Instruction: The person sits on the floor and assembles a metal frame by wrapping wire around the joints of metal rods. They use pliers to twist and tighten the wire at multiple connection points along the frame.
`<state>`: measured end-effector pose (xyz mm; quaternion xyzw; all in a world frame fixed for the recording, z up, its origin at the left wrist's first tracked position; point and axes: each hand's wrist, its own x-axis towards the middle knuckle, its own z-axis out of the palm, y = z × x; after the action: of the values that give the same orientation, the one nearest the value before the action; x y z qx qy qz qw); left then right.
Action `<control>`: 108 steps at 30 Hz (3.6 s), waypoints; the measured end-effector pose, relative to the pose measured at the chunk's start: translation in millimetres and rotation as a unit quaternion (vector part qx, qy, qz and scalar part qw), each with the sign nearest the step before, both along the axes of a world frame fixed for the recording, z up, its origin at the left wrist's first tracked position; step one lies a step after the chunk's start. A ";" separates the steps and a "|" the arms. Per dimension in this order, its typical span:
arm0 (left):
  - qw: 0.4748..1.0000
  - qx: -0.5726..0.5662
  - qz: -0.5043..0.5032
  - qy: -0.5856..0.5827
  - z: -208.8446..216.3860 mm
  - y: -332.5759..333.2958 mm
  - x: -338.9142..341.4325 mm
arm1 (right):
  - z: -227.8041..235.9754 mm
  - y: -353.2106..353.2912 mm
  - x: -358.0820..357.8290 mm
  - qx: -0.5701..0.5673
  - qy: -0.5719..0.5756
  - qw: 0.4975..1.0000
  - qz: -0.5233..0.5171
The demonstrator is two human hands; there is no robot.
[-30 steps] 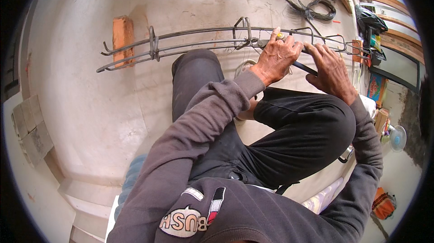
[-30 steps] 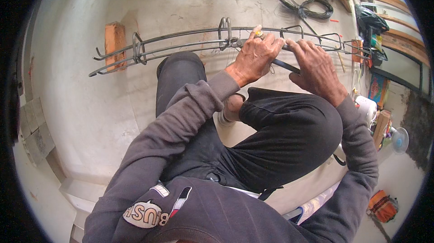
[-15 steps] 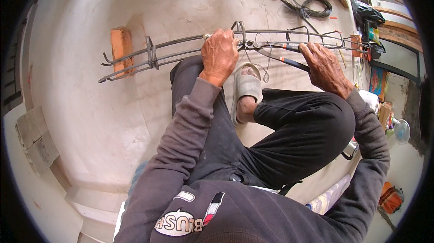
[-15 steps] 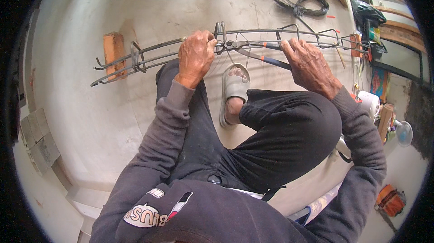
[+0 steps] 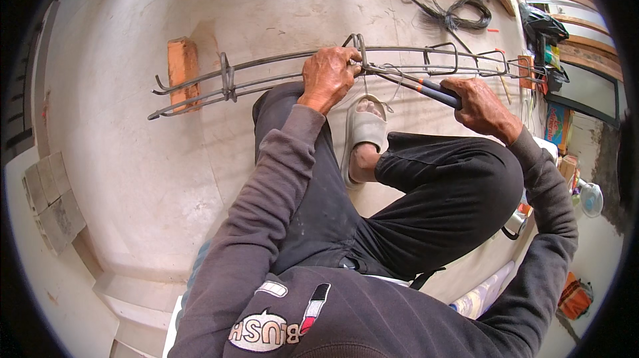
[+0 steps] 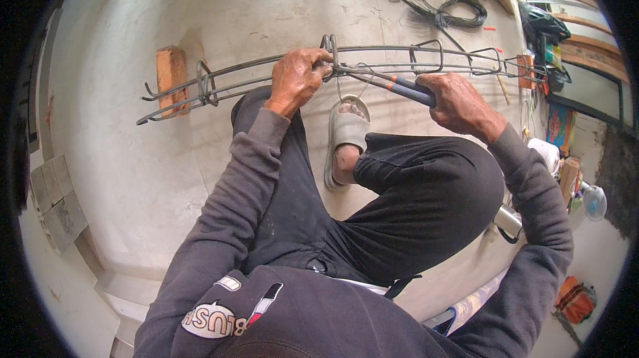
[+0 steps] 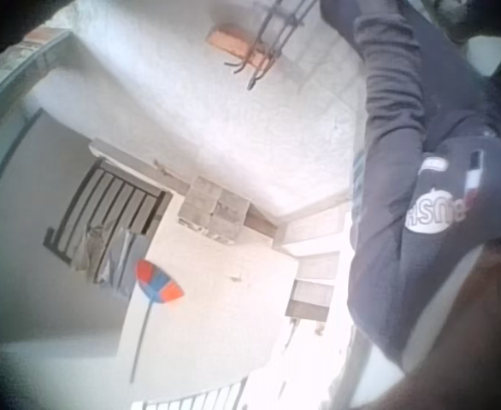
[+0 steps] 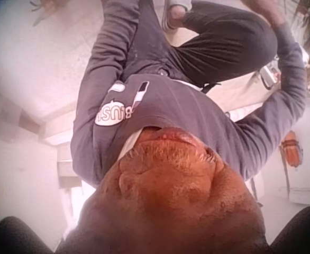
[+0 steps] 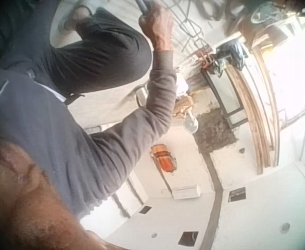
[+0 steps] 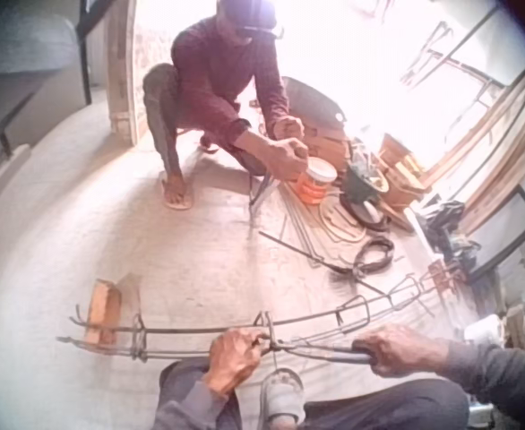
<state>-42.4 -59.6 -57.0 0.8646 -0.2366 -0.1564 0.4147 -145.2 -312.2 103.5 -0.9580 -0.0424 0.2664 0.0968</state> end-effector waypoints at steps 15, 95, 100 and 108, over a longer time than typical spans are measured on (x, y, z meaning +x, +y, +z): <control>0.995 -0.001 0.033 -0.094 -4.4 3.1 -12.6 | 3.8 -8.8 10.2 0.253 0.272 0.874 -0.313; 0.967 -0.080 -0.105 -0.216 25.1 -102.4 -60.4 | -31.2 -7.5 -34.4 -0.162 -0.253 0.949 0.094; 0.960 -0.052 -0.114 -0.250 19.7 -98.9 -60.2 | -34.1 -12.9 -35.1 -0.148 -0.237 0.956 0.093; 0.953 0.015 -0.132 -0.273 14.5 -105.5 -64.7 | -56.1 -12.4 -46.8 -0.188 -0.212 0.956 0.083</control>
<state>-107.1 -165.0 -42.4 0.8418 -0.4499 0.0284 0.2969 -192.0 -324.6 47.4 -0.9866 -0.0904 0.0674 -0.1182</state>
